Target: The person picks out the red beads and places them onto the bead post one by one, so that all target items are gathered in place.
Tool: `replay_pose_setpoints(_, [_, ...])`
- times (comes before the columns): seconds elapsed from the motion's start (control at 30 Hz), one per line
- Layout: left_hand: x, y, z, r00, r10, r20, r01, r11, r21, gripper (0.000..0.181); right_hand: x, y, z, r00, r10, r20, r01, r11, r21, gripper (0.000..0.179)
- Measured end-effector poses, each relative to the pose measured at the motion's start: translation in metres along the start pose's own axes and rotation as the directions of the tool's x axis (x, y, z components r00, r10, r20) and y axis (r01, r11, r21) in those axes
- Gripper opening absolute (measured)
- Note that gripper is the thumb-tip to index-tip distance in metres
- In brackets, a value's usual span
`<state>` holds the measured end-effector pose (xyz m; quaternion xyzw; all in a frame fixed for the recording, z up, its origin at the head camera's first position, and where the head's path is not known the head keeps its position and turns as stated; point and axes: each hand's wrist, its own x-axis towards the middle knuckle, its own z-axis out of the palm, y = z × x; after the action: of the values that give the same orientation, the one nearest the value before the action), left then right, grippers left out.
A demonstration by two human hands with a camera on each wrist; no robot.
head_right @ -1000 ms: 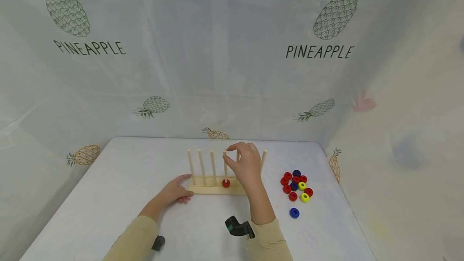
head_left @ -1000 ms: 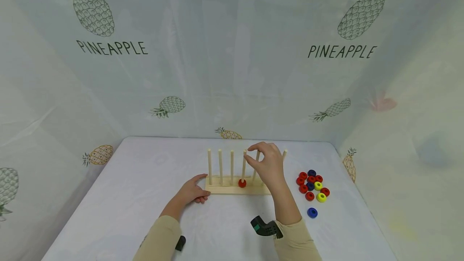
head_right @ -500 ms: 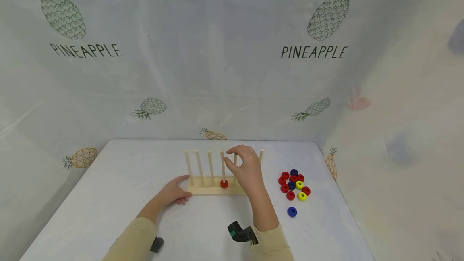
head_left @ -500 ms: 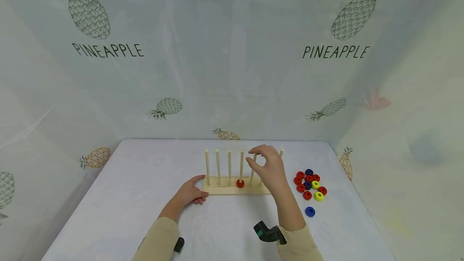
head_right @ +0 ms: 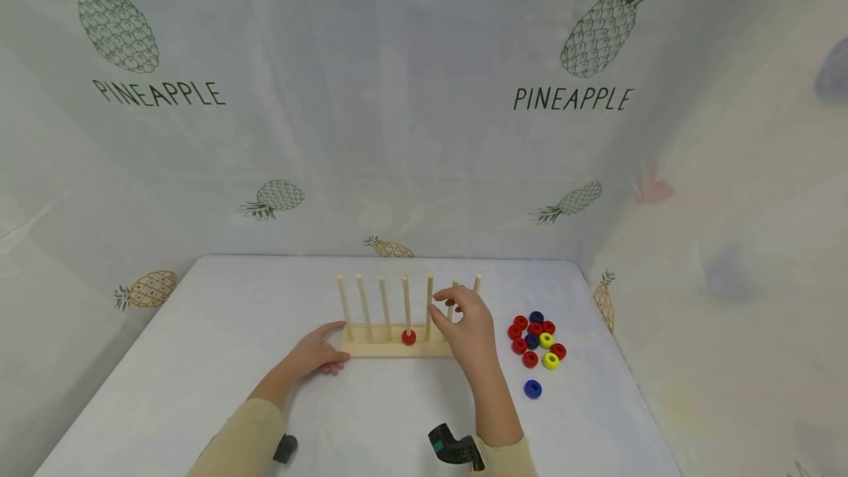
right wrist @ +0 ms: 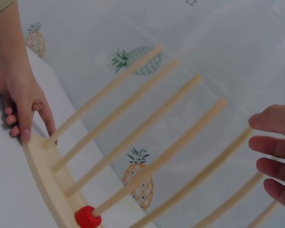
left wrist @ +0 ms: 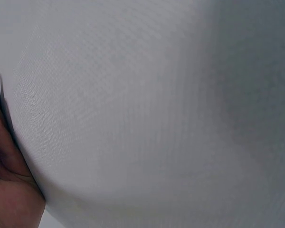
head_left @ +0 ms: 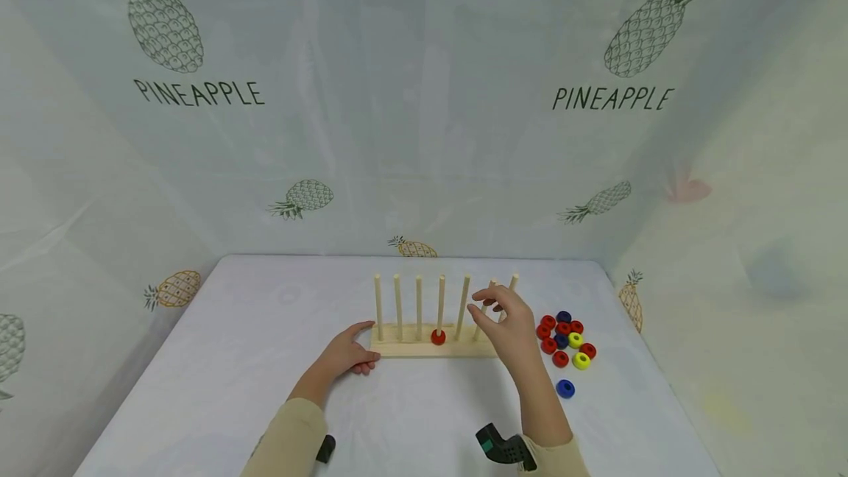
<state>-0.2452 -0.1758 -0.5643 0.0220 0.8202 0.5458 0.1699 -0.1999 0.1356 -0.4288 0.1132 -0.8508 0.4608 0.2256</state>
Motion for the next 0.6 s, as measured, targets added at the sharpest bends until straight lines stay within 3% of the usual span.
replay_pose_setpoints(0.6, [0.004,-0.004,0.0,1.0,-0.006,-0.007,0.006,1.0,-0.005,0.08,-0.027,0.033,-0.022,0.976,0.216,-0.037,-0.217,0.976,-0.03,0.016])
